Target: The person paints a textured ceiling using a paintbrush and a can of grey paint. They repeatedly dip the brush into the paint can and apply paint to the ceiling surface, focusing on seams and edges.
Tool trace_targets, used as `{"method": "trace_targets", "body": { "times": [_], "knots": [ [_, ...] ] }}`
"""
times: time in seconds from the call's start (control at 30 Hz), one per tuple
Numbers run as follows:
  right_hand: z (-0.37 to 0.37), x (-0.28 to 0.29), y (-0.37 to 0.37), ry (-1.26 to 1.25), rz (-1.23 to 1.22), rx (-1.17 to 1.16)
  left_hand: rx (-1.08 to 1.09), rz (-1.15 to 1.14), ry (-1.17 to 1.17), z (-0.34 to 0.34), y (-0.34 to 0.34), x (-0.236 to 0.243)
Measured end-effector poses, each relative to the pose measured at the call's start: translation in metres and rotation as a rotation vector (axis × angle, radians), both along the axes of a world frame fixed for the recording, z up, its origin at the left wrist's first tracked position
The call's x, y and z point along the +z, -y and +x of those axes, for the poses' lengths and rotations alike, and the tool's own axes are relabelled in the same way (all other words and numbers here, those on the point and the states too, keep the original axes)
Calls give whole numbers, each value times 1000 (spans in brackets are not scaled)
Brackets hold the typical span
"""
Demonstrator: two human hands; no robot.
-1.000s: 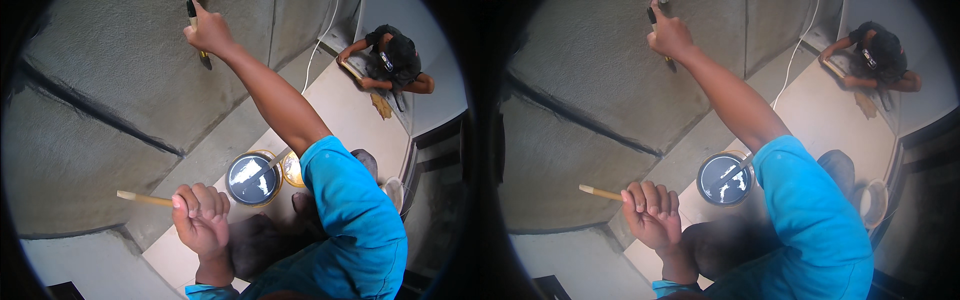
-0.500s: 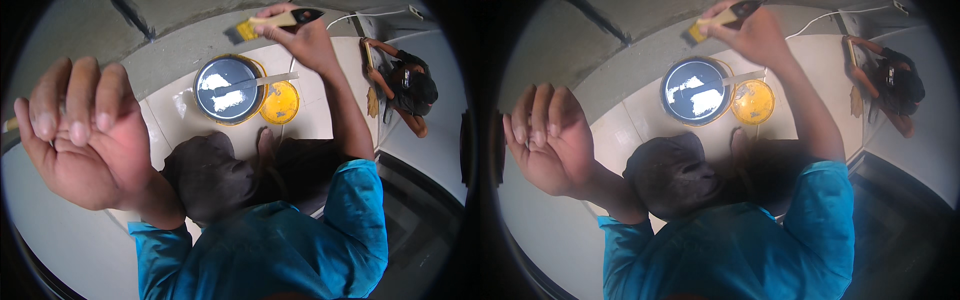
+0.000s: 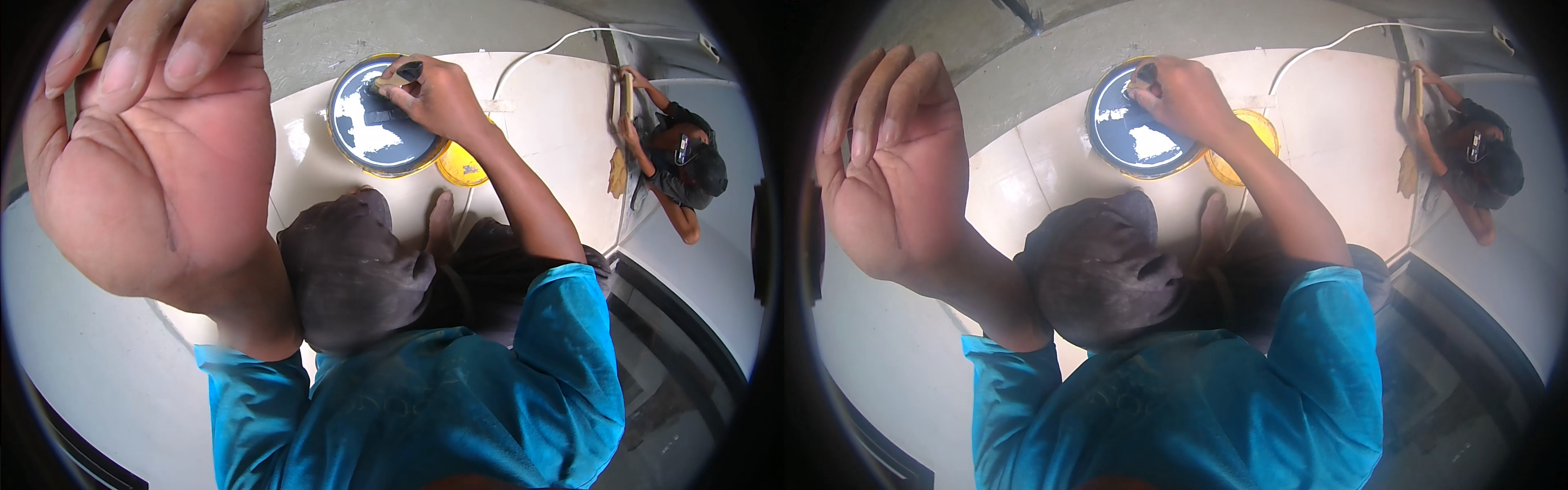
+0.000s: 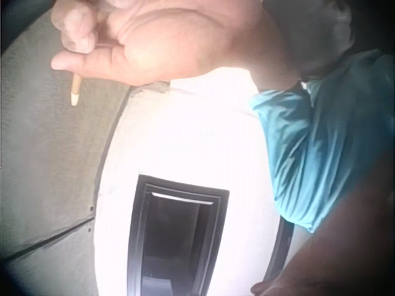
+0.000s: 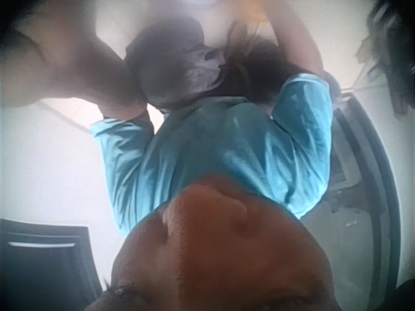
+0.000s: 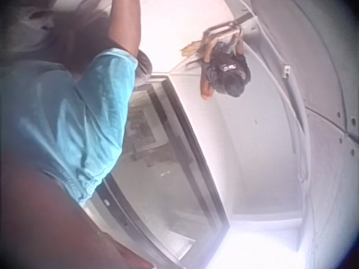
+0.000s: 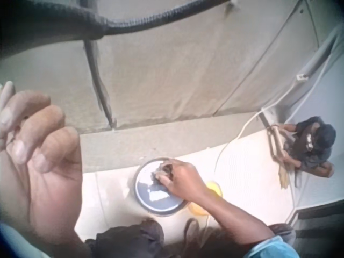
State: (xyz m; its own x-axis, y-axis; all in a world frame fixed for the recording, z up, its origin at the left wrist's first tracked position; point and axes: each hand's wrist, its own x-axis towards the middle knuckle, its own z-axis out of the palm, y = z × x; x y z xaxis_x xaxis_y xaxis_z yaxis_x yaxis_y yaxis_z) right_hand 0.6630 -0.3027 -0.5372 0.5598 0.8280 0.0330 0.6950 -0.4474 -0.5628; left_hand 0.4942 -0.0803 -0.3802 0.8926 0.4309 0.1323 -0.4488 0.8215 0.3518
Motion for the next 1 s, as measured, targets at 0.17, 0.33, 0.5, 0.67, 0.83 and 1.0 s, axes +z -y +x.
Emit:
{"method": "trace_targets", "body": {
  "times": [0.17,0.33,0.5,0.67,0.83,1.0],
  "knots": [
    [-2,59,7,-68,191,-77,2,-58,-90,21,10,9],
    [25,51,15,-42,105,171,-39,-108,-10,69,35,30],
    [37,46,28,-402,84,-74,-74,-44,2,90,56,22],
    [54,45,28,-1198,97,-513,-96,72,-97,110,63,29],
    [66,27,31,-1512,315,-581,-215,60,92,99,71,21],
    [71,47,23,-1594,349,-483,-197,66,74,81,104,29]
  ]
}}
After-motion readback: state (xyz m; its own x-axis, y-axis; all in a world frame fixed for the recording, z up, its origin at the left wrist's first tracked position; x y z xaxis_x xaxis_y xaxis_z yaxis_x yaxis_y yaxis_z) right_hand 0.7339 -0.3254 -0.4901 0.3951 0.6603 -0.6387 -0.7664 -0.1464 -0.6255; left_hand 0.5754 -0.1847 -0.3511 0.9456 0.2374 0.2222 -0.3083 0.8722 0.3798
